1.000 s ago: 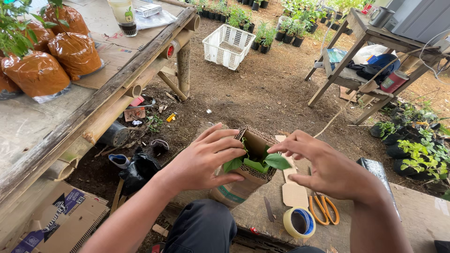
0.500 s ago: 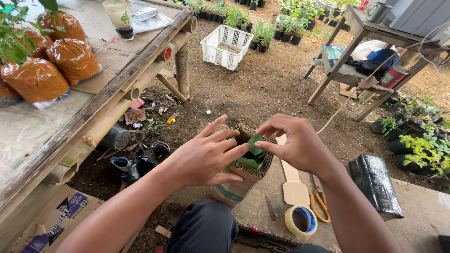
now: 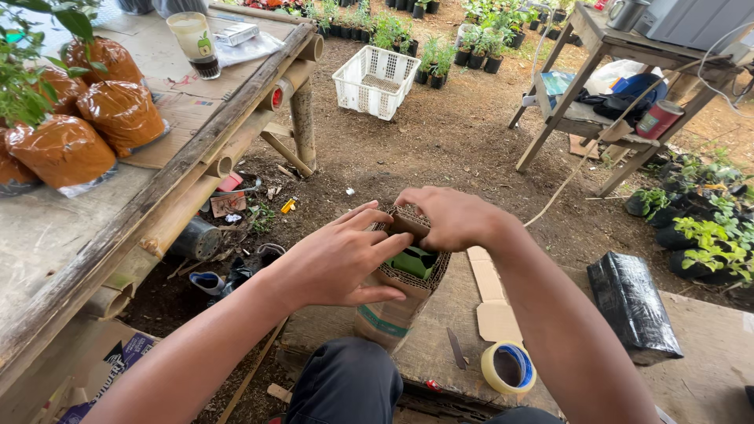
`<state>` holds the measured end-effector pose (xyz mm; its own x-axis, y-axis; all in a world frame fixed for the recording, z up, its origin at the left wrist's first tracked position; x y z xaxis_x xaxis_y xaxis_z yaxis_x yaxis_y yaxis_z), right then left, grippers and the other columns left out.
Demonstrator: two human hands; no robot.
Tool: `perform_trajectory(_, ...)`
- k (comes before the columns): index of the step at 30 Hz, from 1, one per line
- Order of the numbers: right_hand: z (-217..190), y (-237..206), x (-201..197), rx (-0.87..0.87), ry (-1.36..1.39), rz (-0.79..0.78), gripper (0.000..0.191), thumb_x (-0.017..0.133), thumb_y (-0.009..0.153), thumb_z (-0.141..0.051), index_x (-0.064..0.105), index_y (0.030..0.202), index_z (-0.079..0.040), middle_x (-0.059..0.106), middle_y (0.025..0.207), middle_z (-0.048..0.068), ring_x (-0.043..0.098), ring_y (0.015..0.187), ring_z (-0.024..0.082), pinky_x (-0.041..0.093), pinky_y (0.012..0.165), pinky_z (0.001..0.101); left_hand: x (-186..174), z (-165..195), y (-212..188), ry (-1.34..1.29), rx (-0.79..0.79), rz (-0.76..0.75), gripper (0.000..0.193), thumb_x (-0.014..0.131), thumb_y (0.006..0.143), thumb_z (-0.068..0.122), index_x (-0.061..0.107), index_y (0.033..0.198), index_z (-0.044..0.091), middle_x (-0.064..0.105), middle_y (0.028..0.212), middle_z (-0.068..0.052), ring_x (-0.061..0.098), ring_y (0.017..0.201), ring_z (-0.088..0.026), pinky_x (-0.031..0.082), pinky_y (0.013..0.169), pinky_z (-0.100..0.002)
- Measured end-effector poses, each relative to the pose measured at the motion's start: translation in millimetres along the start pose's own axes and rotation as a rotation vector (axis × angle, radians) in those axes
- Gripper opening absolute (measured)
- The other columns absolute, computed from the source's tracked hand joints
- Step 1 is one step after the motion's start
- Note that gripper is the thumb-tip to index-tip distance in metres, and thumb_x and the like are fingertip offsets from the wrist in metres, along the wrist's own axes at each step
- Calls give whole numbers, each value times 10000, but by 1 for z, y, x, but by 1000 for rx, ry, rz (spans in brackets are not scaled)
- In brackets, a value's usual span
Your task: The person cuts a piece of cardboard with scissors, places it on top of a cardboard box containing a plant, and secures it with clear tape. The person then tapes the sides of the box to seal it.
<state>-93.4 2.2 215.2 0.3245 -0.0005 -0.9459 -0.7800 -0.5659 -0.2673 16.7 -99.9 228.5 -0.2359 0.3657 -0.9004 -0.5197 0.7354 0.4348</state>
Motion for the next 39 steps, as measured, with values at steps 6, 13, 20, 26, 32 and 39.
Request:
perform_trajectory(6, -9, -51, -40, -320, 238, 345, 519, 746, 841, -261, 593, 1318, -125, 636, 1179, 117, 622, 1128, 236, 504, 999, 427, -6, -10, -14, -113, -40, 88, 844, 606, 941, 635, 424, 1488, 19, 668, 1243, -206, 552, 1302, -363, 325, 1206, -543)
perform_trajectory(13, -36, -99, -26, -305, 287, 444, 462, 859, 718, -394, 705, 1037, -98, 688, 953, 52, 656, 952, 200, 512, 875, 373, -17, -21, -29, -372, -131, 170, 446, 747, 924, 398, 631, 1238, 104, 664, 1243, -132, 634, 1220, -292, 513, 1042, -439)
perform_trajectory(20, -30, -85, -19, -252, 312, 507, 304, 800, 782, -334, 713, 951, -97, 709, 903, 37, 686, 905, 186, 497, 884, 383, -17, -34, -16, -459, -391, 224, 188, 787, 870, 156, 715, 1010, 51, 684, 998, -81, 688, 941, -240, 547, 826, -387)
perform_trajectory(26, -32, -93, -12, -366, 222, 511, 274, 750, 870, -425, 828, 931, -170, 796, 951, -1, 671, 1018, 196, 440, 984, 422, -20, -15, -10, -287, -216, 226, 183, 781, 865, 196, 728, 1011, 98, 725, 990, -63, 657, 1036, -256, 503, 987, -435)
perform_trajectory(32, -42, -100, 5, -472, 70, 372, 537, 665, 850, -613, 808, 960, -107, 781, 1009, 36, 584, 1229, 237, 237, 1155, 540, -17, -7, -22, -253, -135, 145, 612, 670, 919, 551, 650, 1329, 98, 764, 1053, -55, 547, 1325, -311, 157, 1204, -636)
perform_trajectory(39, -48, -92, 13, -432, -91, 267, 765, 488, 831, -784, 810, 1029, -119, 711, 1083, 66, 497, 1290, 298, 113, 1189, 643, -7, 0, -15, -130, -64, 25, 597, 536, 939, 667, 718, 1126, 129, 750, 1096, -41, 447, 1422, -314, -16, 1233, -686)
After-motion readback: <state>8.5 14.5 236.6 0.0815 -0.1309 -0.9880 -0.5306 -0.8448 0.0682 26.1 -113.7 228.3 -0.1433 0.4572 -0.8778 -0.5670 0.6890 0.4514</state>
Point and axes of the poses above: each hand's wrist, its own y-axis towards the middle knuckle, its own x-axis out of the palm, z = x × y, the point moved 8 cm from there along y, towards the middle knuckle
